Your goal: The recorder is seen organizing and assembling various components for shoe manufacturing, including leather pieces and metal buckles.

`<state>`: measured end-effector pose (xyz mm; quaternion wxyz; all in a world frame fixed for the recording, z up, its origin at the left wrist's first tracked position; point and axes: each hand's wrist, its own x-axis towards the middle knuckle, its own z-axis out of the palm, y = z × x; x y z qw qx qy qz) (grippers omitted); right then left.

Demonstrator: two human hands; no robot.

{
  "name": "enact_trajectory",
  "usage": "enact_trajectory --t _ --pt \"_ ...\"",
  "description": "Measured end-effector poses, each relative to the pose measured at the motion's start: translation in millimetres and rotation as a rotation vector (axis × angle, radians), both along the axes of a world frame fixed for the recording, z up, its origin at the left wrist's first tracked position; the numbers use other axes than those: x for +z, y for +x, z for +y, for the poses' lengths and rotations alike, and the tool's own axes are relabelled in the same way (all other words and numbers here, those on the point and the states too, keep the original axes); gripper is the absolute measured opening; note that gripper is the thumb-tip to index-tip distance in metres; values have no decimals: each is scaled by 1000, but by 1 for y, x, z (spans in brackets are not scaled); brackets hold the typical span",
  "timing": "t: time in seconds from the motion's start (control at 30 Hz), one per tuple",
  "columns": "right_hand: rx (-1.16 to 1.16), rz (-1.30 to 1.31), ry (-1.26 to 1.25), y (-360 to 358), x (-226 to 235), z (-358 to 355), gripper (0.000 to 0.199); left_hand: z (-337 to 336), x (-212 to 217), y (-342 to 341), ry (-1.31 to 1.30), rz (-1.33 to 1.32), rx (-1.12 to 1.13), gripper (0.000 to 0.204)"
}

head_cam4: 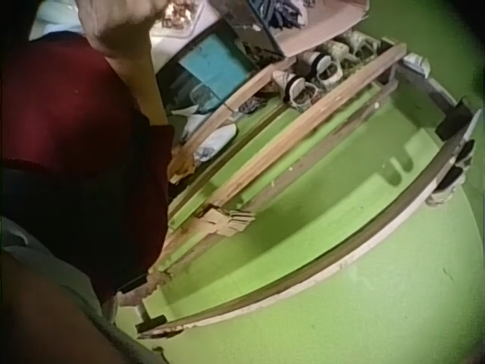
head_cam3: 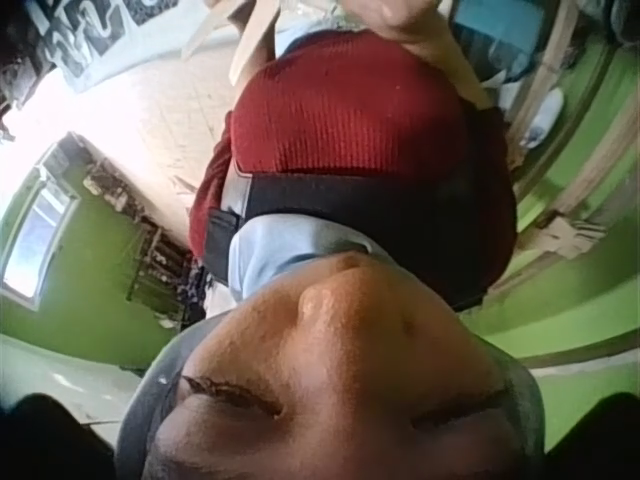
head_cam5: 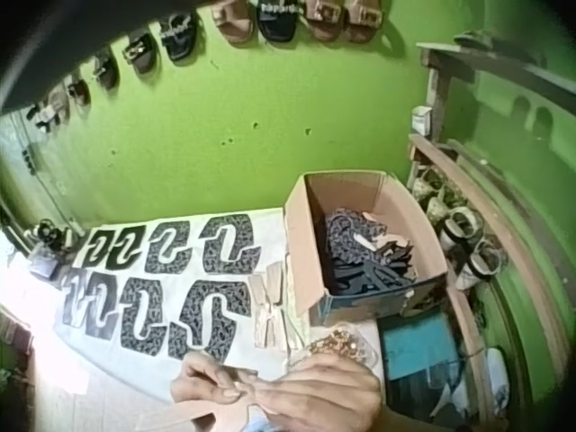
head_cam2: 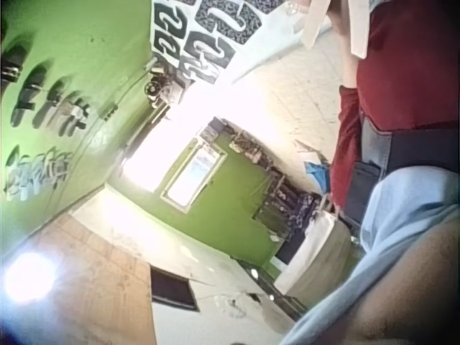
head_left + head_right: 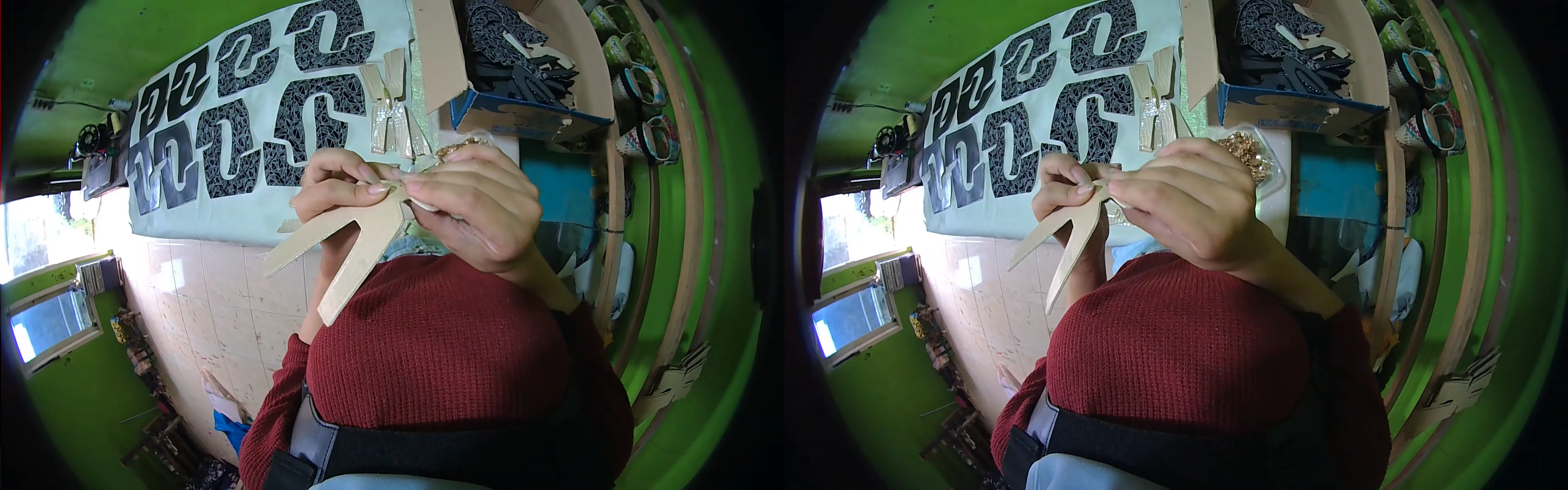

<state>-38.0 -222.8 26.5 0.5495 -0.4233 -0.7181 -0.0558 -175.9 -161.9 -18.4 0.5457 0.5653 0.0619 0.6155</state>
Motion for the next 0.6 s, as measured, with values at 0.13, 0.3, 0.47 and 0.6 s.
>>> enact_trajectory --t 0.13,0.3,0.47,0.6 --pt "-4 6 16 -2 -4 -3 23 1 3 1 81 49 38 14" --pt "-27 -116 -6 3 0 -7 14 0 9 -3 -4 48 -74 14" --pt "-89 -240 -19 11 1 -11 15 23 -9 -17 -40 48 -228 16" --pt "-133 -346 1 23 1 -9 19 50 12 -49 -527 383 -565 35"
